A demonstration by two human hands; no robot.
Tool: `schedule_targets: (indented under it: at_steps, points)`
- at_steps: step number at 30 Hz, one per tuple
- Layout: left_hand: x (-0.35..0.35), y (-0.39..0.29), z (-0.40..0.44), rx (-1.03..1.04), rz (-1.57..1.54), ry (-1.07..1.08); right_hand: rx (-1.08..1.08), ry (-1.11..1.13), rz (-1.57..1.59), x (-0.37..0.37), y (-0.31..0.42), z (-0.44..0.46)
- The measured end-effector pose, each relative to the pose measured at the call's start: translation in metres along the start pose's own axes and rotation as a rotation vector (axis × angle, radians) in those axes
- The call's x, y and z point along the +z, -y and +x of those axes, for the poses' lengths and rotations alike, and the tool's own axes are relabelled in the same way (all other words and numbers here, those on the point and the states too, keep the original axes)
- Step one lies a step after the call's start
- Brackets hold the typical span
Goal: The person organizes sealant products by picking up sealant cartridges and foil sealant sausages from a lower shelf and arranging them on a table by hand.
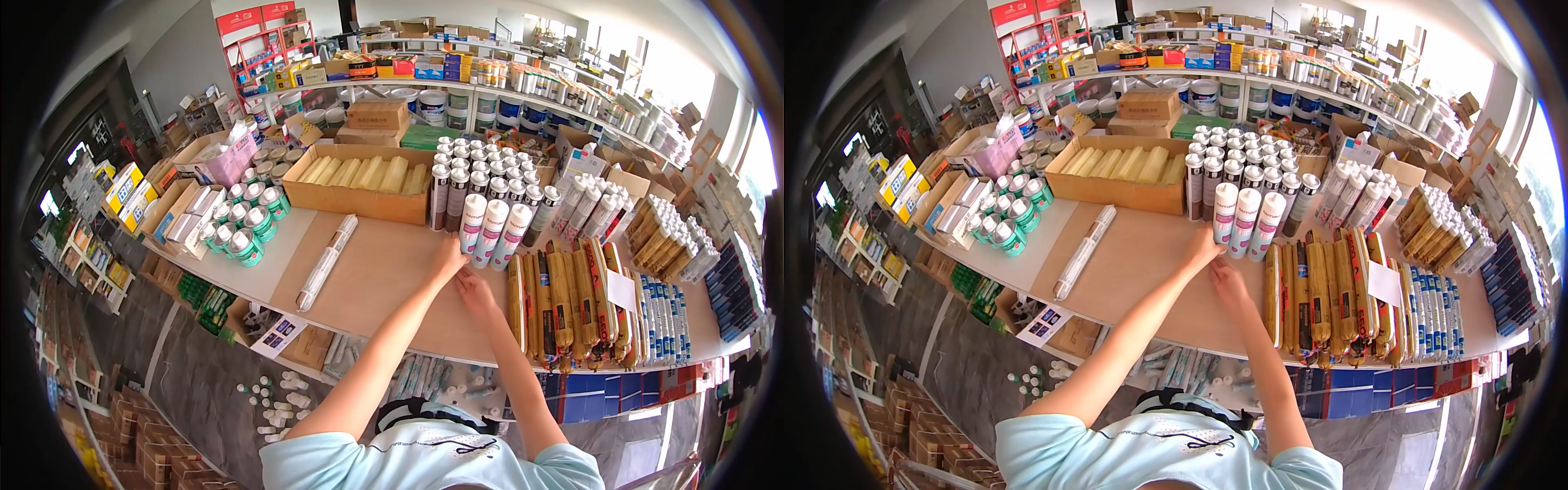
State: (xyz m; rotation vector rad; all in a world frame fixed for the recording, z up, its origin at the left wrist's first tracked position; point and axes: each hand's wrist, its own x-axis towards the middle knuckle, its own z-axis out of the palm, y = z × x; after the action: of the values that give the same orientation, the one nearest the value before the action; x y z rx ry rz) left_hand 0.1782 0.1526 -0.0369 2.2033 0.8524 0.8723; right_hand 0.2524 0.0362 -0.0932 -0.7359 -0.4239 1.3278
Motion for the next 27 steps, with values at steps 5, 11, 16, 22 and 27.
schedule_targets:
  at_steps: [5, 11, 16, 22, 27]
  points:
    - [0.009, 0.006, 0.005, -0.003, 0.03, -0.024, -0.008, -0.042, 0.072, -0.006, 0.001, 0.001]
    - [0.006, 0.002, 0.002, 0.035, 0.089, -0.065, -0.022, -0.06, 0.081, -0.001, 0.002, -0.001]
    - [0.004, 0.001, 0.0, 0.043, 0.063, -0.047, -0.013, -0.056, 0.101, 0.002, 0.006, -0.005]
    - [0.005, 0.005, 0.0, 0.154, 0.002, -0.105, -0.008, -0.14, 0.163, 0.004, 0.006, -0.011]
    - [0.01, 0.009, 0.005, 0.152, 0.008, -0.082, 0.008, -0.222, 0.18, 0.001, 0.011, -0.018]
